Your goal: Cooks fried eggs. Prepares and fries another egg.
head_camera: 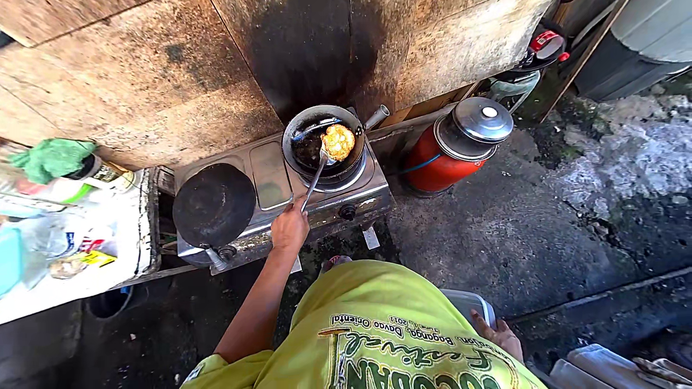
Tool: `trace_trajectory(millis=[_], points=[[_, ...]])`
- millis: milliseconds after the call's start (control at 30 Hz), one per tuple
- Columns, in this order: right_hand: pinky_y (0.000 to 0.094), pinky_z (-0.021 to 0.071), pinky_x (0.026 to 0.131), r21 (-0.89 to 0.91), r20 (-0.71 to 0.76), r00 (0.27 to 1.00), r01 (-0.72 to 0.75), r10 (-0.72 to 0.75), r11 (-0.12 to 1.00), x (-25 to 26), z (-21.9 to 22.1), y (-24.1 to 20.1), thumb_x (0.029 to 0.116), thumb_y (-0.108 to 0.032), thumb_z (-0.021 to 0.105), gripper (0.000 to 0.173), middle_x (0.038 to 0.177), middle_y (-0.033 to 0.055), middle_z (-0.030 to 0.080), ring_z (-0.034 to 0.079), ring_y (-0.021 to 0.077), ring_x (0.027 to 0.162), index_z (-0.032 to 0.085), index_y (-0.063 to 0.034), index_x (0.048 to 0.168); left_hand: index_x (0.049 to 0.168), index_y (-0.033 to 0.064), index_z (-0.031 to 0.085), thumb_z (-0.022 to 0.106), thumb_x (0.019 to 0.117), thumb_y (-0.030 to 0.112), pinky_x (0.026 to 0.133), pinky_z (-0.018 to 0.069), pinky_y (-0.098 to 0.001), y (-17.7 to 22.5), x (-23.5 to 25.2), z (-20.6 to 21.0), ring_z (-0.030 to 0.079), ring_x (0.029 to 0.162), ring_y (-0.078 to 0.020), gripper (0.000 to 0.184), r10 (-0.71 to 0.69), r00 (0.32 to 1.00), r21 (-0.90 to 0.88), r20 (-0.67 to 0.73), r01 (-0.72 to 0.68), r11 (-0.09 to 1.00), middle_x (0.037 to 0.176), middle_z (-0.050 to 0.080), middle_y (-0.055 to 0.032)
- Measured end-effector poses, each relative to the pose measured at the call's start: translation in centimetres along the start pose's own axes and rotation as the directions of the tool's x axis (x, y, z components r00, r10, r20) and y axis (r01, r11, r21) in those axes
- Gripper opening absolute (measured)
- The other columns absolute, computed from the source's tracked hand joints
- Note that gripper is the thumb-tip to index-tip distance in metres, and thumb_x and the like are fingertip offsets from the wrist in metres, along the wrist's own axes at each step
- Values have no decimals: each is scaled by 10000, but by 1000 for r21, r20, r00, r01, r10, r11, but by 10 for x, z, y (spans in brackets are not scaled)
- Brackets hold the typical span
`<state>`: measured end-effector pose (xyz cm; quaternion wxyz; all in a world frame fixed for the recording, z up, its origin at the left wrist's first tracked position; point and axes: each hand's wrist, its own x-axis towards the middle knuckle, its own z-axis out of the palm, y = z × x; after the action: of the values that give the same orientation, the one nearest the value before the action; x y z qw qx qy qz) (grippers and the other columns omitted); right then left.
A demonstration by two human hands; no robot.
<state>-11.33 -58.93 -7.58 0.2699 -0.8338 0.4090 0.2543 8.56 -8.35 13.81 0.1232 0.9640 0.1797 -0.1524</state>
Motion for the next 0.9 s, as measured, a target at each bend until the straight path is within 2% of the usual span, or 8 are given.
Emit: trace_trajectory(millis=[167,400,533,667,700,733,767,900], points=[[688,407,1066,15,8,1000,17,-17,1000,-14,-1,-15,961,-548,682,741,1285,358,628,572,515,1271,568,46,1390,1488,226,544,582,1056,199,896,534,-611,4,19,1,691,1082,-426,434,10,1000,-35,-28,-11,999,1272,686,-192],[681,432,1042,-8,40,999,-19,19,1000,-27,17,4,968,-536,679,729,1250,362,642,597,520,1233,568,52,1385,1478,216,563,553,1064,195,946,519,-584,-14,-7,-13,697,1103,-395,415,40,999,25,4,-40,999,1299,688,-169],[661,443,1042,-59,86,995,-49,54,997,-41,17,9,985,-542,650,724,1258,353,644,604,504,1236,567,63,1374,1471,212,569,584,1052,187,918,528,-599,-2,9,-13,693,1101,-399,420,35,999,-4,-13,-35,999,1278,693,-175],[605,318,1161,12,194,967,-172,167,985,-83,-17,-31,1043,-417,613,667,1453,336,528,459,475,1411,475,66,1482,1472,217,566,601,1045,179,893,533,-611,5,22,-13,695,1071,-416,430,45,998,-37,-39,-46,998,1241,696,-195],[618,344,1144,19,156,979,-134,130,991,-80,-12,-22,1043,-422,612,661,1424,349,547,487,491,1383,488,69,1468,1471,222,567,603,1044,185,894,533,-610,4,22,-12,696,1070,-414,430,50,998,-32,-40,-52,998,1244,697,-192],[669,435,1053,30,-5,999,-50,50,998,-63,9,3,994,-469,675,663,1268,372,635,594,527,1242,585,78,1359,1472,231,567,605,1043,193,897,534,-608,1,20,-12,697,1073,-408,432,54,998,-23,-38,-55,998,1248,698,-182],[691,457,1010,27,-42,999,-15,16,1000,-44,21,20,965,-521,692,698,1208,374,655,619,534,1186,604,68,1330,1469,228,571,606,1041,190,901,532,-613,-3,17,-12,695,1080,-410,431,62,997,-20,-34,-63,998,1253,698,-183],[683,445,1031,21,36,998,-46,45,999,-22,23,19,951,-567,685,742,1238,355,649,611,506,1217,582,38,1368,1476,209,566,582,1048,175,945,518,-596,-13,3,-13,687,1116,-407,430,61,998,-7,-7,-61,998,1255,702,-185]])
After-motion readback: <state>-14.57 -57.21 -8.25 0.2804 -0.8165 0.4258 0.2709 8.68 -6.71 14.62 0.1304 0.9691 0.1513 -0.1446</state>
